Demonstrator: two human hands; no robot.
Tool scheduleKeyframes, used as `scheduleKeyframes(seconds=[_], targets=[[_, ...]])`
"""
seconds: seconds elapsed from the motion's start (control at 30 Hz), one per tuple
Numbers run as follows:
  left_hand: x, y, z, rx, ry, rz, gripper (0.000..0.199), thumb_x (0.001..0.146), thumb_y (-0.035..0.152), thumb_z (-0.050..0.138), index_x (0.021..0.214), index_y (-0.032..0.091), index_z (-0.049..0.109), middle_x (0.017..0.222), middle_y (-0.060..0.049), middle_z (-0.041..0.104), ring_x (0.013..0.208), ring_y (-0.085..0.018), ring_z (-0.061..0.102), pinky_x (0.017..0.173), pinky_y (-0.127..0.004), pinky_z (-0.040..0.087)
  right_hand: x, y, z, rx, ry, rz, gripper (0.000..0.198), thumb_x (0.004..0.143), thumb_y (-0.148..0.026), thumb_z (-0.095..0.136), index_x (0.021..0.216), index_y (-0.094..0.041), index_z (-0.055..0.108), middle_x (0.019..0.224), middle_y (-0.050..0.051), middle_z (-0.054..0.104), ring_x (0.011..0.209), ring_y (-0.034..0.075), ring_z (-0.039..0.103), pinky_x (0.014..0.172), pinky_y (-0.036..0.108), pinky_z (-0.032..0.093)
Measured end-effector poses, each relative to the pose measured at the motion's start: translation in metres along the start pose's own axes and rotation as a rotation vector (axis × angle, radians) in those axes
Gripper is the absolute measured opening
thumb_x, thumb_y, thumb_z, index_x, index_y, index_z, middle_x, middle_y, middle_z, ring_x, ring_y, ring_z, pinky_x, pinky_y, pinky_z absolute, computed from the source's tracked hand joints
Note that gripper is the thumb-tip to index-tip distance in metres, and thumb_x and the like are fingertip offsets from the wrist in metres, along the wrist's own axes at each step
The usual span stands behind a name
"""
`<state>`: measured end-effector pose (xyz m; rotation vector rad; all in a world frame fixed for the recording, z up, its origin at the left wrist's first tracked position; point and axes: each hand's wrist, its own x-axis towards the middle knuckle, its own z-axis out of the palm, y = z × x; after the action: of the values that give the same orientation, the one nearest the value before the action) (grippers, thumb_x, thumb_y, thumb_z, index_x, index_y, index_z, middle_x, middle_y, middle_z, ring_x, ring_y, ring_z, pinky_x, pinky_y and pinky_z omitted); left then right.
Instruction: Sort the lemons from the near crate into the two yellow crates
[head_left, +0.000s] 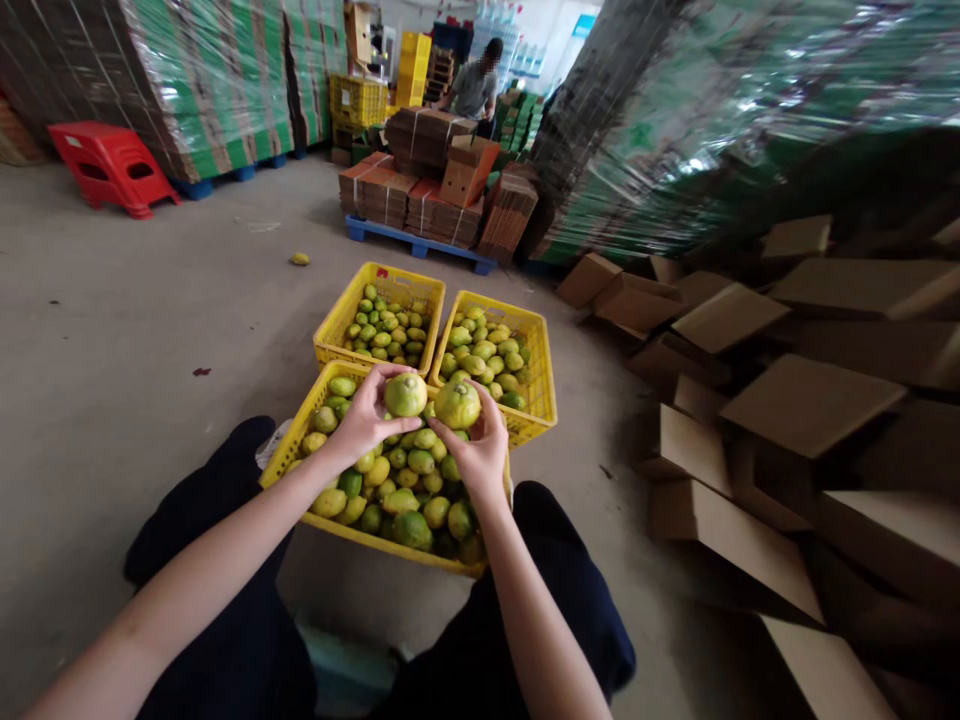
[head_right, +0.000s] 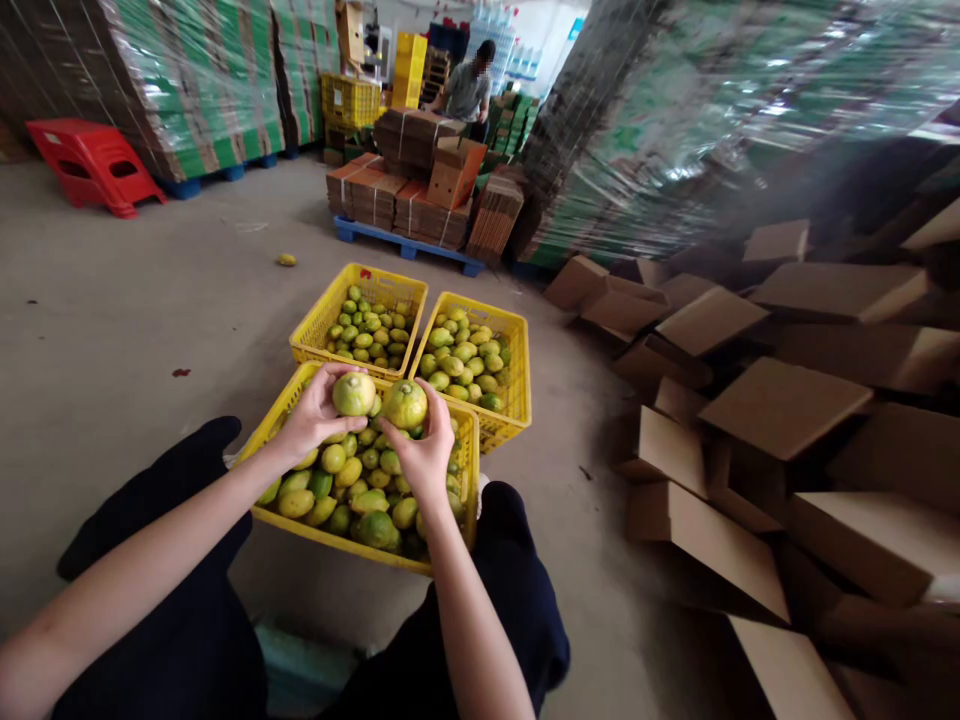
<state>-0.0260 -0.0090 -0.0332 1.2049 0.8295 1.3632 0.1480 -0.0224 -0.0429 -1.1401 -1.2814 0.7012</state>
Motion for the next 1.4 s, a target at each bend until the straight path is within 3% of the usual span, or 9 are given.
scheduleKeyframes(seconds=[0.2,0.4,0.53,0.7,0.83,0.93,1.03,1.23,1.4], targets=[[-0.001,0.001,0.001,0.032,-0.059,0.044,0.059,0.060,0.023,0.088,0.111,0.022,0.059,0.125,-0.008,0.059,0.117,-0.024,0.058,0.105,-0.039,0.045,-0.004,0.000,0.008,0.042,-0.026,-0.014,0.064,0.065,-0.028,0.084,0.124,-0.025,0.058,0.127,0.008,0.063,0.118,0.028,0.060,0.103,0.046,0.049],[0.004,0.000,-0.007,0.119,-0.032,0.078,0.062,0.056,0.024,0.090,0.115,0.024,0.069,0.130,-0.008,0.049,0.128,-0.028,0.049,0.107,-0.041,0.045,-0.002,-0.005,0.006,0.158,-0.025,-0.022,0.058,0.060,-0.021,0.085,0.111,-0.025,0.057,0.112,0.003,0.066,0.103,0.022,0.065,0.092,0.039,0.054],[0.007,0.004,-0.012,-0.015,-0.088,-0.058,0.063,0.062,0.024,0.088,0.122,0.023,0.068,0.124,-0.007,0.061,0.122,-0.028,0.056,0.107,-0.041,0.044,0.000,-0.015,0.002,0.300,-0.075,0.105,0.055,0.056,-0.019,0.088,0.101,-0.026,0.058,0.098,-0.001,0.069,0.089,0.019,0.067,0.081,0.034,0.056],[0.009,0.007,-0.012,-0.358,-0.006,-0.336,0.046,0.072,0.024,0.077,0.116,0.019,0.066,0.114,-0.009,0.070,0.112,-0.029,0.064,0.097,-0.043,0.052,0.005,-0.016,0.001,0.518,-0.072,0.330,0.048,0.059,-0.027,0.088,0.099,-0.024,0.061,0.089,-0.003,0.071,0.079,0.017,0.066,0.066,0.028,0.055],[0.009,0.009,-0.005,-0.532,0.065,-0.515,0.028,0.081,0.020,0.059,0.107,0.015,0.066,0.100,-0.011,0.074,0.097,-0.026,0.070,0.083,-0.040,0.059,0.008,-0.013,0.003,0.745,-0.131,0.498,0.028,0.067,-0.032,0.077,0.089,-0.021,0.064,0.080,-0.001,0.071,0.068,0.016,0.066,0.058,0.027,0.054],[0.009,0.008,0.000,-0.545,0.098,-0.555,0.020,0.084,0.026,0.058,0.097,0.013,0.067,0.087,-0.010,0.074,0.074,-0.022,0.071,0.064,-0.032,0.059,0.006,-0.013,0.006,0.853,-0.194,0.564,0.022,0.068,-0.032,0.072,0.084,-0.019,0.066,0.080,0.003,0.073,0.068,0.018,0.067,0.060,0.029,0.055],[0.009,0.006,0.002,-0.513,0.124,-0.573,0.021,0.082,0.032,0.064,0.089,0.013,0.067,0.077,-0.008,0.072,0.051,-0.016,0.063,0.047,-0.025,0.051,0.004,-0.013,0.010,0.896,-0.160,0.585,0.019,0.072,-0.034,0.071,0.084,-0.019,0.067,0.076,0.003,0.073,0.064,0.017,0.066,0.055,0.029,0.055],[0.010,0.008,0.001,-0.639,0.181,-0.623,0.034,0.086,0.044,0.056,0.079,0.012,0.066,0.063,-0.009,0.067,0.051,-0.015,0.061,0.044,-0.022,0.048,0.003,-0.013,0.014,0.948,-0.084,0.749,0.028,0.078,-0.046,0.069,0.078,-0.018,0.065,0.066,0.003,0.069,0.056,0.017,0.065,0.038,0.023,0.045],[0.012,0.007,0.004,-0.633,0.270,-0.738,0.036,0.095,0.037,0.045,0.099,0.009,0.068,0.066,-0.010,0.070,0.047,-0.016,0.062,0.040,-0.023,0.049,0.003,-0.010,0.013,0.950,-0.104,0.850,0.026,0.086,-0.040,0.063,0.085,-0.014,0.067,0.069,0.006,0.072,0.057,0.018,0.067,0.042,0.024,0.049]])
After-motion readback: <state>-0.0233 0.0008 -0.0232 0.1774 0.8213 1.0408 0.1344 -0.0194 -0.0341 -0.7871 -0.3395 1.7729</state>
